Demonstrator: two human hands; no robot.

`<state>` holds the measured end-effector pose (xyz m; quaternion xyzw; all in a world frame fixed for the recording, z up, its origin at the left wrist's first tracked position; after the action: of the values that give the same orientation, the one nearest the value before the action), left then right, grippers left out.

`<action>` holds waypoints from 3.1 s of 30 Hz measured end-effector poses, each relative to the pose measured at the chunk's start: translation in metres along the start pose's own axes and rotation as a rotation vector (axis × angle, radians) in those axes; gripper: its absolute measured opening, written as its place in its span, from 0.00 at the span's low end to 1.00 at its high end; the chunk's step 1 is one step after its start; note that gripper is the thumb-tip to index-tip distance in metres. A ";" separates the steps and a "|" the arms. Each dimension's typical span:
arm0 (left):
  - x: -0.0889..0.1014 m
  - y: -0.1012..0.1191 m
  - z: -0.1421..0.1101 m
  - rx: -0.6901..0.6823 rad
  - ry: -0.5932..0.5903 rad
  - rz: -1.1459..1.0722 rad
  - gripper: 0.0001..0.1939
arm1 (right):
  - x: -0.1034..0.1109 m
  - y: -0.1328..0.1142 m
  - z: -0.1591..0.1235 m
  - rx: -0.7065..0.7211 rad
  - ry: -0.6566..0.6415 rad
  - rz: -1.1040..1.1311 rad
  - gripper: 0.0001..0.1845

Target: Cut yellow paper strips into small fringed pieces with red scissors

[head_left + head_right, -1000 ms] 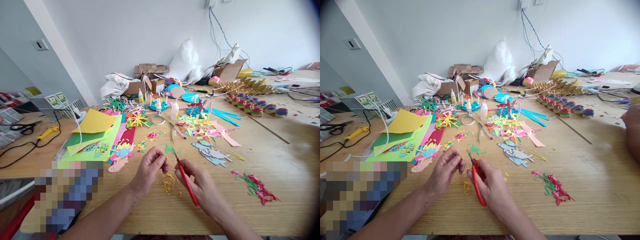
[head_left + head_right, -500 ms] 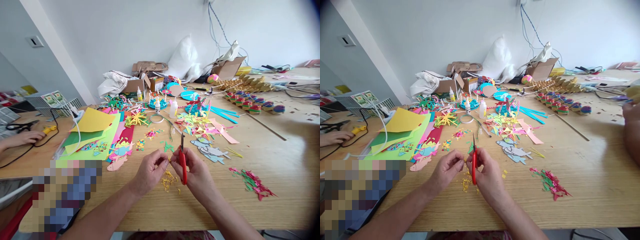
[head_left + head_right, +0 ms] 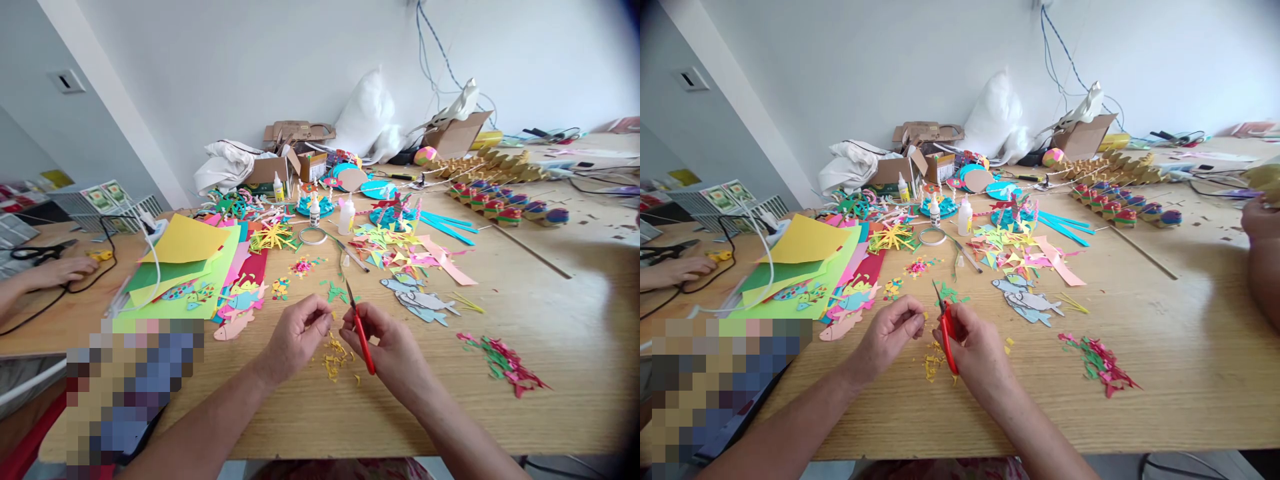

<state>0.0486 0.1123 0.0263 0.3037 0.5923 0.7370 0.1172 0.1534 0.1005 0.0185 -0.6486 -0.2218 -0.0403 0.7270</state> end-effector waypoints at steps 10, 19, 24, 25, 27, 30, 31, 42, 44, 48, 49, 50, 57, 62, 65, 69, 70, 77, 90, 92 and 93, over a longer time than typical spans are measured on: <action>-0.005 0.013 0.003 -0.058 0.001 0.194 0.05 | 0.006 -0.013 0.008 0.034 -0.007 0.164 0.08; -0.008 0.010 0.004 -0.041 -0.047 0.136 0.08 | 0.006 -0.008 0.008 0.066 0.028 0.161 0.05; -0.003 0.008 0.002 -0.019 0.020 0.167 0.07 | 0.006 -0.013 0.005 0.062 0.047 0.035 0.05; -0.003 0.008 0.002 -0.014 0.022 0.139 0.08 | 0.006 -0.015 0.003 0.060 0.039 -0.009 0.06; -0.003 0.004 0.001 0.004 0.007 0.033 0.08 | 0.005 -0.020 -0.002 0.055 0.010 -0.113 0.08; -0.002 0.001 0.001 0.017 0.002 -0.165 0.08 | 0.001 -0.023 -0.012 0.057 -0.044 -0.261 0.12; 0.000 0.001 0.001 0.014 0.012 -0.214 0.08 | 0.000 -0.023 -0.015 0.061 -0.058 -0.297 0.13; -0.002 0.003 0.000 -0.023 0.014 -0.301 0.10 | -0.012 -0.017 -0.018 0.057 -0.119 -0.489 0.12; -0.003 0.003 0.000 -0.014 0.005 -0.304 0.10 | -0.012 -0.018 -0.020 0.070 -0.121 -0.494 0.12; -0.004 0.003 0.000 -0.002 -0.008 -0.325 0.10 | -0.010 -0.020 -0.022 0.086 -0.115 -0.505 0.11; -0.005 0.002 0.000 0.001 -0.008 -0.327 0.10 | -0.010 -0.020 -0.022 0.091 -0.110 -0.509 0.11; -0.005 0.002 0.000 0.002 -0.008 -0.327 0.10 | -0.010 -0.021 -0.022 0.094 -0.106 -0.513 0.11; -0.005 -0.003 0.000 0.001 -0.019 -0.347 0.08 | -0.008 -0.019 -0.022 0.094 -0.093 -0.562 0.12; -0.006 -0.003 0.000 -0.006 -0.029 -0.342 0.09 | -0.006 -0.019 -0.024 0.101 -0.089 -0.568 0.12; -0.005 -0.002 0.000 -0.006 -0.026 -0.330 0.09 | -0.005 -0.019 -0.024 0.104 -0.086 -0.571 0.13; -0.005 0.000 0.000 -0.005 -0.029 -0.323 0.09 | -0.005 -0.018 -0.024 0.098 -0.095 -0.578 0.13; -0.005 0.000 0.000 -0.007 -0.030 -0.325 0.08 | -0.005 -0.018 -0.025 0.097 -0.099 -0.579 0.14; -0.004 0.003 0.000 -0.030 -0.032 -0.326 0.05 | -0.005 -0.019 -0.027 0.089 -0.130 -0.582 0.15; -0.001 -0.001 0.000 -0.005 0.005 -0.330 0.05 | -0.003 -0.012 -0.030 0.087 -0.132 -0.635 0.16; -0.001 -0.001 0.000 -0.003 0.009 -0.328 0.05 | -0.002 -0.011 -0.030 0.082 -0.128 -0.633 0.17; -0.001 0.000 0.000 -0.005 0.010 -0.328 0.05 | -0.002 -0.010 -0.030 0.077 -0.128 -0.628 0.18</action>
<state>0.0489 0.1119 0.0259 0.1991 0.6325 0.7111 0.2339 0.1560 0.0699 0.0255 -0.5217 -0.4579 -0.2133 0.6875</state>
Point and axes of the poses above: each hand's wrist, its own z-axis towards the middle knuckle, its own x-axis out of the back of the hand, y = z × x, the point moved 10 cm from there along z, towards the middle knuckle, and after that the axes turned 11 degrees about -y, right-handed, at the moved point
